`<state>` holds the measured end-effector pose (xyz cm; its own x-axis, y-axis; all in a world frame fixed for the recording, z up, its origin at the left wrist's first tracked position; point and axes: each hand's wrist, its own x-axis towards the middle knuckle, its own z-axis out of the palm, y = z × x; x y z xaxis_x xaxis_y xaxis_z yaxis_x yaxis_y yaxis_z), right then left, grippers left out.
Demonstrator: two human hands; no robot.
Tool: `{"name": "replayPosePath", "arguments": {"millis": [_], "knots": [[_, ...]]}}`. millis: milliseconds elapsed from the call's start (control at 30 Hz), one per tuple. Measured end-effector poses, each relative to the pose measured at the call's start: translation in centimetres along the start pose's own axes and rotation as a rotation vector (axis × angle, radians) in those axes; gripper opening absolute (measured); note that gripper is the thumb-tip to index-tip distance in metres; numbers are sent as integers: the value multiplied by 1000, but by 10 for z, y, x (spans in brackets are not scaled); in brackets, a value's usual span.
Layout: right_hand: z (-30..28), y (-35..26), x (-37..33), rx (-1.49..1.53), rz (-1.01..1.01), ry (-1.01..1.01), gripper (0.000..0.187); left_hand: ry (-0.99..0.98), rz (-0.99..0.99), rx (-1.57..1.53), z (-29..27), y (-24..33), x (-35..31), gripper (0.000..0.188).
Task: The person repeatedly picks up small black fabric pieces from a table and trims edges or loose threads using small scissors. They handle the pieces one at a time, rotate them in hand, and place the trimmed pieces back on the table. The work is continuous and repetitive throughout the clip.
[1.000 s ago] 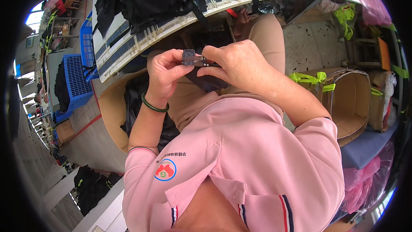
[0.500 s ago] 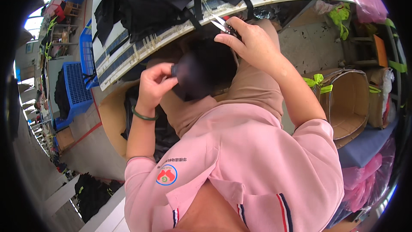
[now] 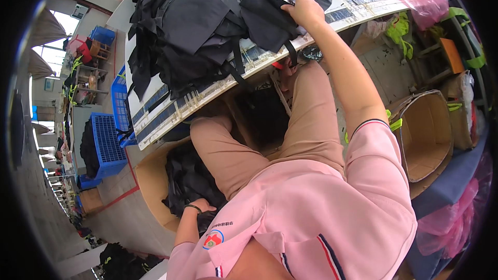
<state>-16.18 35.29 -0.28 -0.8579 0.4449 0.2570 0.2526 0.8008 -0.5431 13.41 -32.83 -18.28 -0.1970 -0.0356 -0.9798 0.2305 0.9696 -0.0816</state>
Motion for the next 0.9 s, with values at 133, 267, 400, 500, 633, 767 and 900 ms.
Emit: {"name": "replayPosePath", "arguments": {"millis": [133,267,400,500,633,767,900], "knots": [[-11,4,7,-91,-27,-30,28,530,8,-133,-112,64,-77,41],[-21,-23,-52,296,-213,56,23,895,544,-656,-183,134,-117,24],[-61,-65,-144,723,-498,-222,11,319,1161,-1500,-236,201,-95,50],[-79,-81,-195,1003,-676,-599,11,-339,1481,-1772,-281,260,-100,80],[-60,-75,-244,1125,-744,-1012,20,-509,1708,-1868,-300,324,-143,72],[-52,-72,-262,1075,-705,-1237,22,-439,1401,-1478,-305,315,-134,58],[-58,-76,-258,1038,-697,-1271,22,-44,1370,-1369,-293,310,-130,50]]}}
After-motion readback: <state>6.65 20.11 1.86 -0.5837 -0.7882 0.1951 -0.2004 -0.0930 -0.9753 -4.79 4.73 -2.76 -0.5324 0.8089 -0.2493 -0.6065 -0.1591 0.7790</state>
